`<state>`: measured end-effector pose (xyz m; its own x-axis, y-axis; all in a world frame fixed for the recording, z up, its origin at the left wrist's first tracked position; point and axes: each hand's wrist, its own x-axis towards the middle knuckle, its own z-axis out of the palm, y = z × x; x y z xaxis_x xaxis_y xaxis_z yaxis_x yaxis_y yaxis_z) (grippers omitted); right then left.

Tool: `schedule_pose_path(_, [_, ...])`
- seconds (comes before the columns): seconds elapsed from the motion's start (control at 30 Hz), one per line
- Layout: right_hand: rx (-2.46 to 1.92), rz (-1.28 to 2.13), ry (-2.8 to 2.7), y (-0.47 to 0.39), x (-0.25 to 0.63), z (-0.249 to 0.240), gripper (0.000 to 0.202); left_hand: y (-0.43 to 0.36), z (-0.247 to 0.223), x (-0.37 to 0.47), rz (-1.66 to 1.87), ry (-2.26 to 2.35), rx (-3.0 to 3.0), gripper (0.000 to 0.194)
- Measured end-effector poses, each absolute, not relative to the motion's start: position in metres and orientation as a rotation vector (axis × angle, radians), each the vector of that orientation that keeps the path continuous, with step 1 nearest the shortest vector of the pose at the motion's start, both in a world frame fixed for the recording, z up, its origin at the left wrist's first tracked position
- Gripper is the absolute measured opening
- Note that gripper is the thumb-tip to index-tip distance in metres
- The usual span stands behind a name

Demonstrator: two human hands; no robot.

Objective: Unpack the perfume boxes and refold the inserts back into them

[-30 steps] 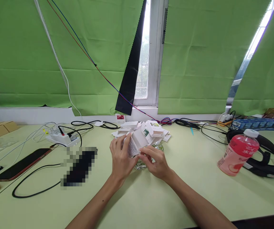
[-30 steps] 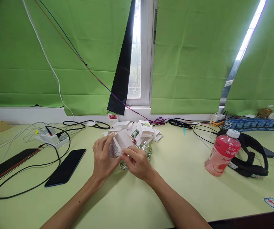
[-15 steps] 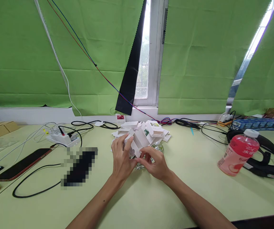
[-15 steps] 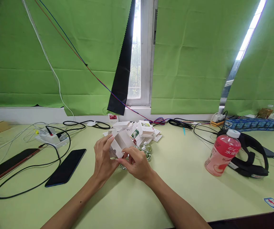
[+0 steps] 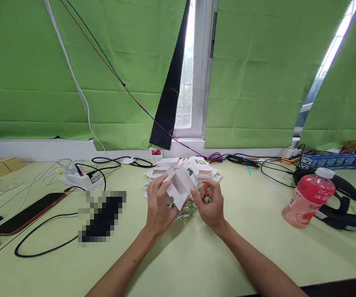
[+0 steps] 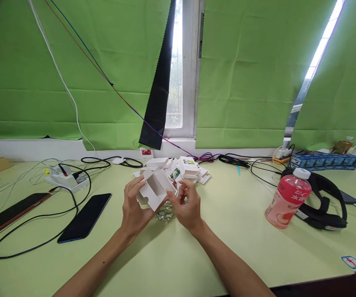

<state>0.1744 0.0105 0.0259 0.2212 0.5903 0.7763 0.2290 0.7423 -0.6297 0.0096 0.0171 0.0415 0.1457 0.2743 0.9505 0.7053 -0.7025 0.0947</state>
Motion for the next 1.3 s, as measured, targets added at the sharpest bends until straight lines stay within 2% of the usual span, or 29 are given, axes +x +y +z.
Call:
schedule_pose_path(0.1, [-0.781,0.346,-1.418,0.0125,0.1768,0.0277,0.028,0.0173,0.0419,0.0103,-1.576,-0.884,-2.095,0.080])
schedule_pose_path(0.23, [-0.813,0.276,-1.575,0.0142,0.1800,0.0302,0.013,0.0181,0.0432,0.0108,-1.555,-0.778,-2.148,0.076])
schedule_pose_path(0.37, [-0.781,0.157,-1.670,0.0136,0.1805,0.0317,0.029,0.0184,0.0447,0.0112,-1.543,-0.717,-2.217,0.076])
schedule_pose_path(0.77, [-0.702,-0.047,-1.704,0.0107,0.1756,0.0332,0.035,0.0162,0.0415,0.0130,-1.528,-0.690,-2.328,0.080])
schedule_pose_path(1.3, [-0.652,-0.246,-1.610,0.0122,0.1811,0.0292,0.019,0.0118,0.0444,0.0130,-1.543,-0.659,-2.326,0.092])
